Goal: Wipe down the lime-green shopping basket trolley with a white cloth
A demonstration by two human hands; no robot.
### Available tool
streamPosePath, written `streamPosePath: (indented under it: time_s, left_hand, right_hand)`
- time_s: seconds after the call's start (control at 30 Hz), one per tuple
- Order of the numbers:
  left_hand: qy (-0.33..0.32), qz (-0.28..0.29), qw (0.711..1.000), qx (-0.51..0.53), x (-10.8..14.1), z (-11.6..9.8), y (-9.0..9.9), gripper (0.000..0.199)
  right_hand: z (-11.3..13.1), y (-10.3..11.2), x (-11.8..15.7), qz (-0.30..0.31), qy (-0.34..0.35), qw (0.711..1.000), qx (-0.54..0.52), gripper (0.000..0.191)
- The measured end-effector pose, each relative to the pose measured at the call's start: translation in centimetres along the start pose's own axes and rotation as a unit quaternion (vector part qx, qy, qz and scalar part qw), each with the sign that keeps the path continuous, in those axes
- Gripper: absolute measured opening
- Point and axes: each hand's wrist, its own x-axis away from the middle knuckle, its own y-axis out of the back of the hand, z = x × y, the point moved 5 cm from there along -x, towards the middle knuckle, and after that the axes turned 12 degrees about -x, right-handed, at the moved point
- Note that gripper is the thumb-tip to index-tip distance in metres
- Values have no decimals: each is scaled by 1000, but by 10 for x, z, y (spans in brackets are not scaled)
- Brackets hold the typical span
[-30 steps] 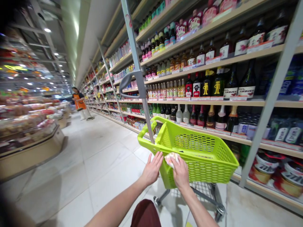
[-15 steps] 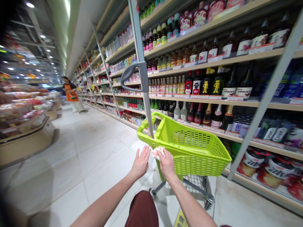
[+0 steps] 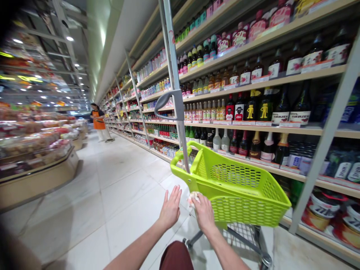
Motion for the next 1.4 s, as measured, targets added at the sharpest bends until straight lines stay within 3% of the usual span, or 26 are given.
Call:
streamPosePath:
  time_s: [0.1,0.2,0.37,0.47,0.63,0.7,0.77,0.97,1.07,1.2,1.3,1.4]
  left_hand:
    - [40,-16,999,18,-13,4,10,71]
    - [73,-30,996,30,-22,1,14,73]
    - [76,4,996,48,-16,-15,-1,70]
    - [64,24,996,58,-10,-22,-8,70]
    - [112,-6,991,71,-20,-17,6,70]
    - [95,-35,992,73,-30,-20,16,68]
    - [69,-48,994,73,-35,-27,20,67]
    - [36,-13,997,69,-26,-40,10,66]
    - [30,-25,997,66,-28,-36,16,65]
    - [17,-66,996,59,-47,-32,38,62]
    - [-17,-75,996,52,-62,-38,49,62]
    - [-51,-72,995,41,-71,-45,52,64]
  right_hand:
    - [3,22,-36,-61,2,998,-9,38]
    - [1,25,-49,-69,2,998,4,35]
    - [-14,-1,0,17,-1,999,27,34]
    - [-17,3,14,47,-12,998,26,34]
    - [-7,36,-37,-35,-23,999,-3,36]
    - [-9,38,-53,-42,-33,999,4,34]
    - [-13,31,-51,-27,-35,999,10,30]
    - [-24,10,5,80,-43,996,25,28]
    - [-22,24,-2,43,-49,998,5,33]
    - [-12,46,-46,-49,-66,997,-9,37]
    - [-20,48,-60,-42,-83,996,7,38]
    - [-50,54,-41,-26,-124,991,34,41]
